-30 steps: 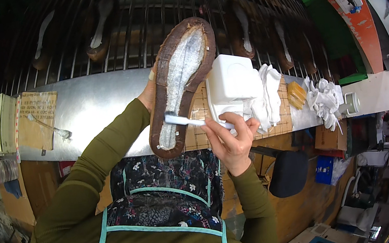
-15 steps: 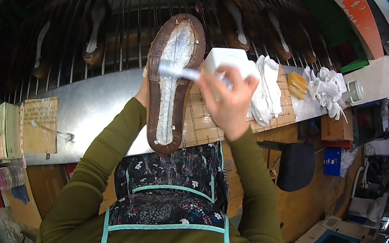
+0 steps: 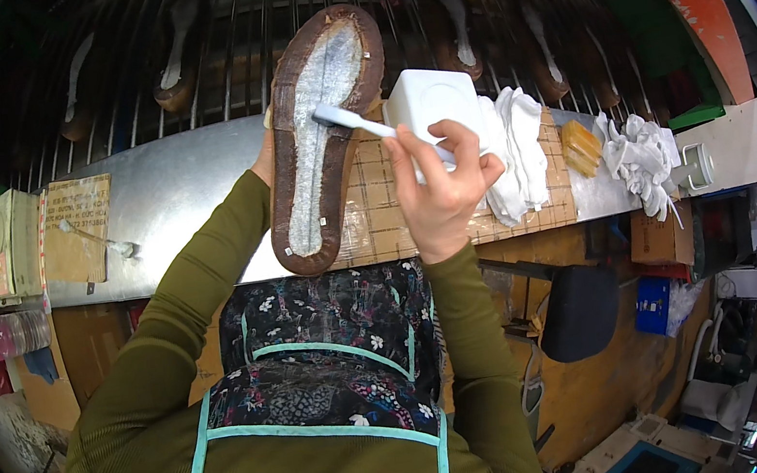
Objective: The person applies a white adhesive to the sole of a brown shoe using a small brush. They repeatedly dip the brush into a white container and spread the glue along the sole's edge and surface, then place the shoe on a metal rack and repeat the process on another shoe.
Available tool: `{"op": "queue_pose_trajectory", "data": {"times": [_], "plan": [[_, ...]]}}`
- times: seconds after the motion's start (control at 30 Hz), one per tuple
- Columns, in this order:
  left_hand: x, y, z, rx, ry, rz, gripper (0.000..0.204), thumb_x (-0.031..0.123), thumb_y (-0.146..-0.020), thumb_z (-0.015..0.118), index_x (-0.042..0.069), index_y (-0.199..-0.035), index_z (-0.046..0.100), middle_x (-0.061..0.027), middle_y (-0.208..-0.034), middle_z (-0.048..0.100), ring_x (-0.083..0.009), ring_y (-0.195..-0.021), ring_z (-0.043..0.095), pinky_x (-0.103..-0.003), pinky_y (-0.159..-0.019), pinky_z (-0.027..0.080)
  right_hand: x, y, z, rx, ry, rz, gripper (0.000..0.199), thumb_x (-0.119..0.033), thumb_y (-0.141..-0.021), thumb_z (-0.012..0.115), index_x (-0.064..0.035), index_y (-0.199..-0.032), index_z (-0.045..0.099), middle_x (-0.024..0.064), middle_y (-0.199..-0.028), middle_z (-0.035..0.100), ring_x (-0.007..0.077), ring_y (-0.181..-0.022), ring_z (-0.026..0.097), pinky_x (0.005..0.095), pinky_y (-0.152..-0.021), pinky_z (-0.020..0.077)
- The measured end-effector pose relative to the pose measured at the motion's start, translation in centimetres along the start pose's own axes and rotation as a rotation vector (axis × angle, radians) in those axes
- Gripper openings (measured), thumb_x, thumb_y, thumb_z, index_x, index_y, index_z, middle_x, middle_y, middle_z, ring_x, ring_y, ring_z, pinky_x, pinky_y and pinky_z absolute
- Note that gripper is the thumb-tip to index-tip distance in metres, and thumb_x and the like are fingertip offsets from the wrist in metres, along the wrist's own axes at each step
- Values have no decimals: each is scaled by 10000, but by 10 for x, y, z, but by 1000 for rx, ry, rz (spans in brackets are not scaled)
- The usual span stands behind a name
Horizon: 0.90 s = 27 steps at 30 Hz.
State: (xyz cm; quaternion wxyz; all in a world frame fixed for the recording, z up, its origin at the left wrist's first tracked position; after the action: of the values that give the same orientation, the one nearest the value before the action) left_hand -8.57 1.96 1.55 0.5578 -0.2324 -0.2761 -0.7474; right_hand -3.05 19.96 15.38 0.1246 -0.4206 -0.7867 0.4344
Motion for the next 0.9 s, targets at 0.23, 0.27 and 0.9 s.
{"op": "queue_pose_trajectory", "data": {"times": [0.23,0.27,0.9], "plan": [[-1,10,-9,63,42,42,900,782,-783,444,104,-1374,440,-101,-1282,559,-206,-1132,564,-341,-967,481,-7,73,-46,-223,-234,66,212,-173,-679,811,-141,-877,743,13,-924,585,134,-719,507,313,-769,265],[-1,9,-9,68,46,43,901,783,-782,443,104,-1374,440,-101,-1282,559,-206,-1132,564,-341,-967,481,8,75,-56,-231,-207,144,205,-173,-682,810,-133,-869,739,14,-928,580,136,-717,503,317,-763,271],[-1,8,-13,127,36,3,911,790,-776,437,103,-1374,439,-103,-1282,558,-204,-1134,563,-339,-966,482,192,-5,7,-376,8,351,202,-199,-765,730,-24,-864,719,144,-867,629,297,-872,578,402,-764,432]]}}
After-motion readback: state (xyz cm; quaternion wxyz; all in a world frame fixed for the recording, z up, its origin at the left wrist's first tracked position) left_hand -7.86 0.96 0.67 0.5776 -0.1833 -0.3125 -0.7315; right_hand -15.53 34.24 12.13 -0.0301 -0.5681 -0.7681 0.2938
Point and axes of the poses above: each hand's wrist, its own y-axis away from the middle knuckle, its own z-axis out of the palm, x = y × z, the point moved 5 cm from there along -y, towards the middle knuckle
